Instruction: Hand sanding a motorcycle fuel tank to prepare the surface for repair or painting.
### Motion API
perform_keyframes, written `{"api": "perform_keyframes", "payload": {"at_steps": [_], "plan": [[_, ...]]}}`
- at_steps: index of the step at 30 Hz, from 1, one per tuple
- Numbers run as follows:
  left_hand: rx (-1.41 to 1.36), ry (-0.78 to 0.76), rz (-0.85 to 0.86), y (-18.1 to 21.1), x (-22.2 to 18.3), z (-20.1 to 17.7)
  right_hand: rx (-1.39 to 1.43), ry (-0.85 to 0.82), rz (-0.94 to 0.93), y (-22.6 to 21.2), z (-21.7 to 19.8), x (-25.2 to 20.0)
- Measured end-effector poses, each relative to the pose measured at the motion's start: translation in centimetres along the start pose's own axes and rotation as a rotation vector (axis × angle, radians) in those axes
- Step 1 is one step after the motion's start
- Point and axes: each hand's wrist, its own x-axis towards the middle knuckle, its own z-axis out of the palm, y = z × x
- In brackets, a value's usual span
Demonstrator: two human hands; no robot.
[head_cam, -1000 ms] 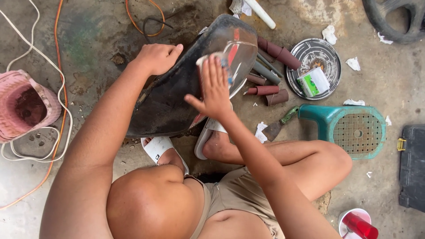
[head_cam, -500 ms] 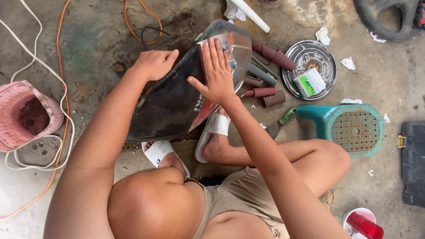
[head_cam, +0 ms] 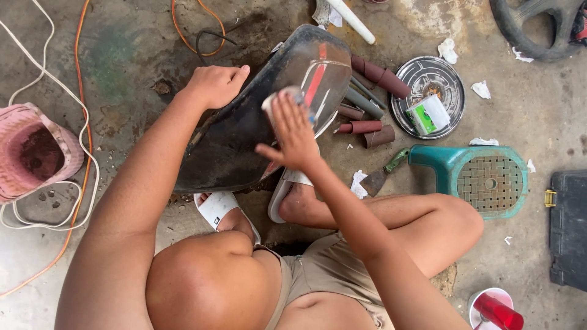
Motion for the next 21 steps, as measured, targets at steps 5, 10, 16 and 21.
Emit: {"api": "perform_keyframes", "payload": {"at_steps": [5, 10, 16, 21], "plan": [[0.033, 0.040, -0.041, 0.6, 0.0, 0.0, 0.004, 0.031, 0.129, 1.8, -4.6, 5.6], [0.022, -0.024, -0.034, 0.0, 0.2, 0.0, -0.001, 0.010, 0.213, 0.2, -2.5, 3.5], [0.043, -0.035, -0.056, 0.0, 0.4, 0.1, -0.027, 0.058, -0.004, -3.2, 1.9, -3.8], [0.006, 0.028, -0.027, -0.4, 0.2, 0.6, -0.084, 0.080, 0.032, 0.4, -0.4, 0.9]]}}
